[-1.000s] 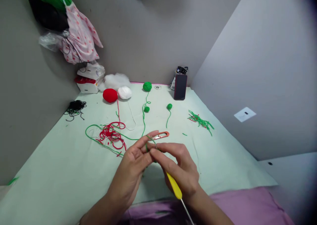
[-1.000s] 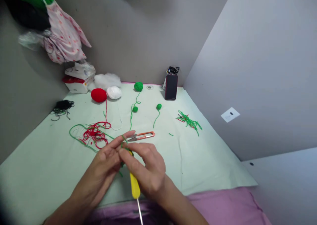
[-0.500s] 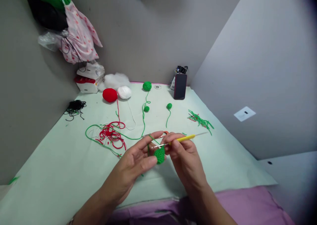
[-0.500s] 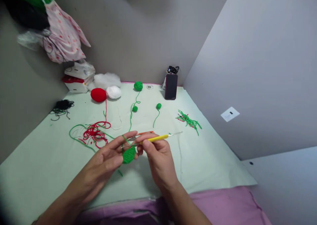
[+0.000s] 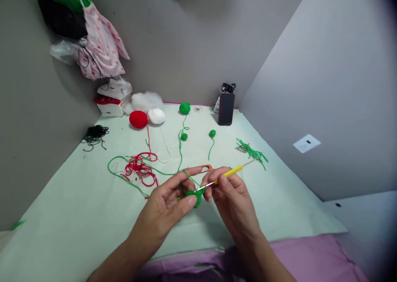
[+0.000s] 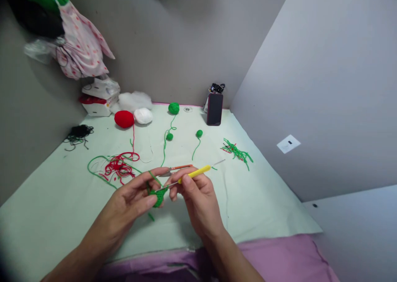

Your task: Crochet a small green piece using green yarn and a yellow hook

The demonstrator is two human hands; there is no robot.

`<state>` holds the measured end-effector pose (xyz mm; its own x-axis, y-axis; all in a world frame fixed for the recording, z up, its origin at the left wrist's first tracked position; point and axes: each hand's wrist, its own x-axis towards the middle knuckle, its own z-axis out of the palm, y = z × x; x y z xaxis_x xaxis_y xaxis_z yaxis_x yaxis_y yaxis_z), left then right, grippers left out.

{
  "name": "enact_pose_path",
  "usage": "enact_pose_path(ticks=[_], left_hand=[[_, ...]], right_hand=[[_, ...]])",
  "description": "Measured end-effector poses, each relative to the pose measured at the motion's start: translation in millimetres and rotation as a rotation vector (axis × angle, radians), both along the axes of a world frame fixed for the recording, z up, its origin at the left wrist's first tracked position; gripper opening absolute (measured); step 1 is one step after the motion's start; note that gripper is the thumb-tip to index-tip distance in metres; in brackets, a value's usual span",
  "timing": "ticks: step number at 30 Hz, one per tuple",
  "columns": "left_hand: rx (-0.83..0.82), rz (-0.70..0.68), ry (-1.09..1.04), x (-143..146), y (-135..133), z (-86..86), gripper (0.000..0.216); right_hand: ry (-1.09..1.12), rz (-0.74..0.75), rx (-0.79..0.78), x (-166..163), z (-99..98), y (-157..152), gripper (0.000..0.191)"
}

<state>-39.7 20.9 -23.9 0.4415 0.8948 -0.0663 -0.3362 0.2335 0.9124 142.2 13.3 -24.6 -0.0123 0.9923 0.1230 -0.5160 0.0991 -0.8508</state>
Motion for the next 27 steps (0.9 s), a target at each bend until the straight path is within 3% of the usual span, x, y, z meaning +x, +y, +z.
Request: enact_pose_path(ticks=[4, 8, 14, 20, 24, 27], left_hand=[[-0.043, 0.047, 0.038, 0.6, -1.3, 2.6, 0.042], [0.017, 0.088, 0.081, 1.9, -2.0, 4.7, 0.037], [0.072, 0.154, 0.152, 5.6, -4.2, -0.8, 0.036], [0.275, 0.386, 0.271, 12.6, -10.1, -4.3, 0.014], [0.175, 0.335, 0.204, 13.2, -11.5, -1.6, 0.03], [0.047, 0.267, 0.108, 12.3, -11.6, 1.9, 0.036]], right_hand=[[-0.02, 0.028, 0.068, 1.9, -2.0, 0.0, 0.023], [-0.153, -0.026, 0.192, 5.4, -4.8, -3.8, 0.023], [-0.582, -0.203, 0.452, 7.6, -1.2, -17.3, 0.021], [-1.011, -0.348, 0.843, 9.6, -0.6, -21.3, 0.02], [-0.91, -0.341, 0.833, 9.8, -4.9, -20.3, 0.022], [-0.669, -0.325, 0.662, 6.9, -6.9, -17.6, 0.023]])
